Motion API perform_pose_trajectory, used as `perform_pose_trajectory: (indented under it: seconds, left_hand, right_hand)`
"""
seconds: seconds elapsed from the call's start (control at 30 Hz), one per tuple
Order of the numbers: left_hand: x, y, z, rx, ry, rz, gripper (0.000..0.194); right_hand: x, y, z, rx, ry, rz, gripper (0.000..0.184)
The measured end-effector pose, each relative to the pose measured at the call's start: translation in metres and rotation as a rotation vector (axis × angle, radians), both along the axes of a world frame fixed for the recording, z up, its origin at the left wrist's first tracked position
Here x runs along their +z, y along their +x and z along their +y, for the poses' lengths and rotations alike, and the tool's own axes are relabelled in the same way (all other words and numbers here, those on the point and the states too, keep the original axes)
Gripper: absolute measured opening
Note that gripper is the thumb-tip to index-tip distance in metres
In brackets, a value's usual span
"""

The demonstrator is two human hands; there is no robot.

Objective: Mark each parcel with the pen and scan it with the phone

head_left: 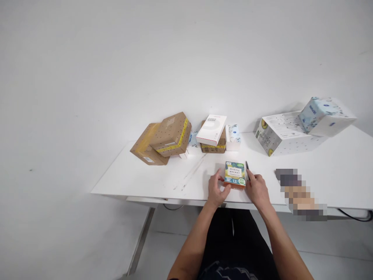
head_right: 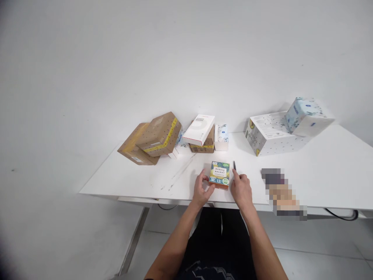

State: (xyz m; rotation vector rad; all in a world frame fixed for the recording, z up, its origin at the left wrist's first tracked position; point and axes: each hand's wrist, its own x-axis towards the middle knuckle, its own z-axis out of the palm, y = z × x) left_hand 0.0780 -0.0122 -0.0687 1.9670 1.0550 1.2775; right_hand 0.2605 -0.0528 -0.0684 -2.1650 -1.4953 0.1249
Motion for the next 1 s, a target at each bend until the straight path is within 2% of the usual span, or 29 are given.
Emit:
perform_pose_trajectory:
  seconds: [0.1,0.17,0.27,0.37,0.43,0.53,0.6,0.67,0.77,0.9,1.0]
  left_hand:
    - [0.005,0.0,-0.003,-0.088,0.113,0.077,0.046]
    - [0.008,0.0,-0.005,-0.115,0.119,0.086,0.037]
    - [0.009,0.0,-0.007,-0.123,0.096,0.063,0.034]
    - [0.009,-0.001,-0.007,-0.132,0.102,0.03,0.034]
    - [0.008,-0.001,-0.007,-0.135,0.112,0.012,0.035]
    - [0.008,0.0,-0.006,-0.121,0.124,0.005,0.035]
    - [0.008,0.001,-0.005,-0.117,0.121,-0.008,0.036]
    - [0.008,0.001,-0.004,-0.125,0.112,-0.022,0.037]
    - [0.007,0.002,-0.003,-0.138,0.111,-0.02,0.039]
    - [0.003,0.001,-0.004,-0.124,0.119,0.011,0.037]
    - [0.002,0.001,-0.006,-0.129,0.129,0.05,0.038]
  right_hand:
    - [0.009,-0.003,0.0,0.032,-0.108,-0.047,0.047]
    - [0.015,-0.004,0.0,0.058,-0.161,-0.081,0.045]
    - [0.019,-0.004,0.002,0.07,-0.19,-0.085,0.043]
    - [0.017,0.002,0.004,0.048,-0.168,0.031,0.043]
    - [0.013,0.011,0.002,-0.009,-0.089,0.208,0.04]
    - [0.005,0.026,-0.005,-0.084,0.088,0.629,0.037]
    - [0.002,0.033,-0.011,-0.088,0.212,0.925,0.036]
    - [0.005,0.035,-0.017,-0.056,0.317,1.112,0.037]
    - [0.022,0.028,-0.023,-0.048,0.423,1.12,0.039]
    - [0.051,0.013,-0.025,-0.218,0.56,0.915,0.024]
    - [0.064,0.004,-0.023,-0.27,0.598,0.963,0.02]
